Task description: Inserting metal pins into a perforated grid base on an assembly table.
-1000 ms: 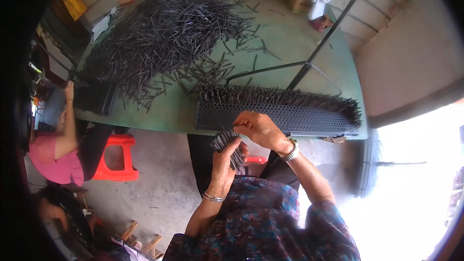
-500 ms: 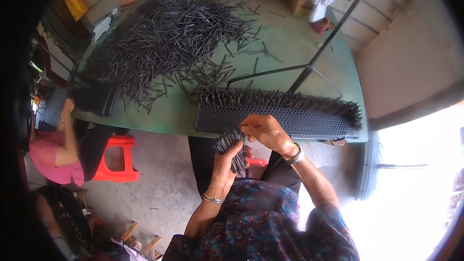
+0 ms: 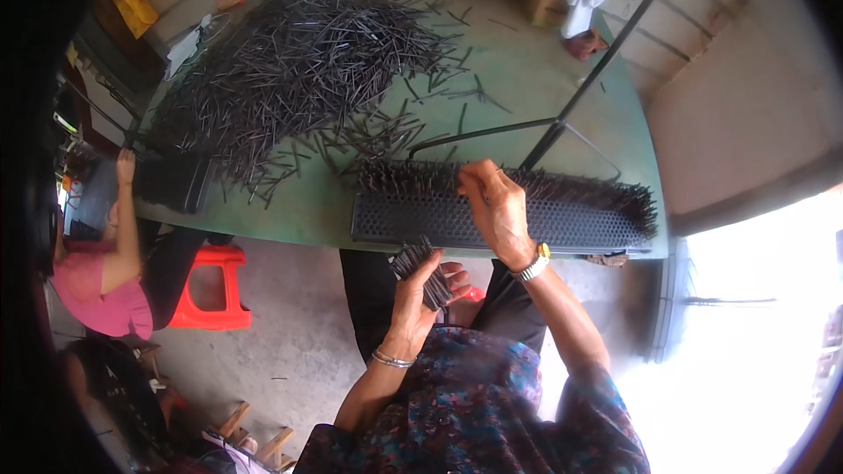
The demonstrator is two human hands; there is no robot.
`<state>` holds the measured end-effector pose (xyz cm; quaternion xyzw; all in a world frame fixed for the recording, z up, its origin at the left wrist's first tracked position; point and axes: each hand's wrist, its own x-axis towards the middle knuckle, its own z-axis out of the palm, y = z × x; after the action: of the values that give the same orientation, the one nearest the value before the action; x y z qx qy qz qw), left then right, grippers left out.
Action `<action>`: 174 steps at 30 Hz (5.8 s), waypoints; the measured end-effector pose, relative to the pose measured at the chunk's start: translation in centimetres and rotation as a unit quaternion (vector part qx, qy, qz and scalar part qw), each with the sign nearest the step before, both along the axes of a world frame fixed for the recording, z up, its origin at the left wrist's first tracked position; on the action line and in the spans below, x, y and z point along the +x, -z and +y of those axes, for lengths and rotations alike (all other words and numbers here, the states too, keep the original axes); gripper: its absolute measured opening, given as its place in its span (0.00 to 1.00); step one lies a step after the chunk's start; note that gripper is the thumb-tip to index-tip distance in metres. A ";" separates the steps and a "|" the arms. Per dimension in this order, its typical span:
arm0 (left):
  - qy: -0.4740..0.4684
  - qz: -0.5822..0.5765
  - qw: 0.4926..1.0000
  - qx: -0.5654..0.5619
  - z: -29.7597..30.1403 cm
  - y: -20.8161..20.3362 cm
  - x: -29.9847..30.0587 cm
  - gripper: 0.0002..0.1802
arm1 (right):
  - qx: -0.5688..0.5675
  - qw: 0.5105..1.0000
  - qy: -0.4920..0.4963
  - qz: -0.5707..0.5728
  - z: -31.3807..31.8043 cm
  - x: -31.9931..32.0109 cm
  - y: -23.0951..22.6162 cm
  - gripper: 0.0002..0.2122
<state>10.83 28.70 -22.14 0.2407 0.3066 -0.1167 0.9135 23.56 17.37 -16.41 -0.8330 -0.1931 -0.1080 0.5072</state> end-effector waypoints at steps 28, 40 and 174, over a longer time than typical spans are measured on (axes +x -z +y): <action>-0.047 -0.042 0.997 0.052 -0.2 -0.5 -0.5 0.07 | -0.145 0.981 0.044 -0.125 0.6 0.2 2.0 0.06; -0.047 -0.026 0.998 0.038 -0.3 -0.5 -0.7 0.08 | -0.194 0.968 0.048 -0.155 -0.1 -1.6 1.2 0.10; 0.001 -0.070 0.998 -0.005 -2.7 0.0 0.1 0.06 | -0.285 0.930 -0.004 -0.231 -2.4 0.2 1.4 0.10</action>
<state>10.98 26.02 -22.15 0.2437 0.2408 -0.1017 0.9340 23.80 14.95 -17.83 -0.8935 -0.3312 -0.2359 0.1907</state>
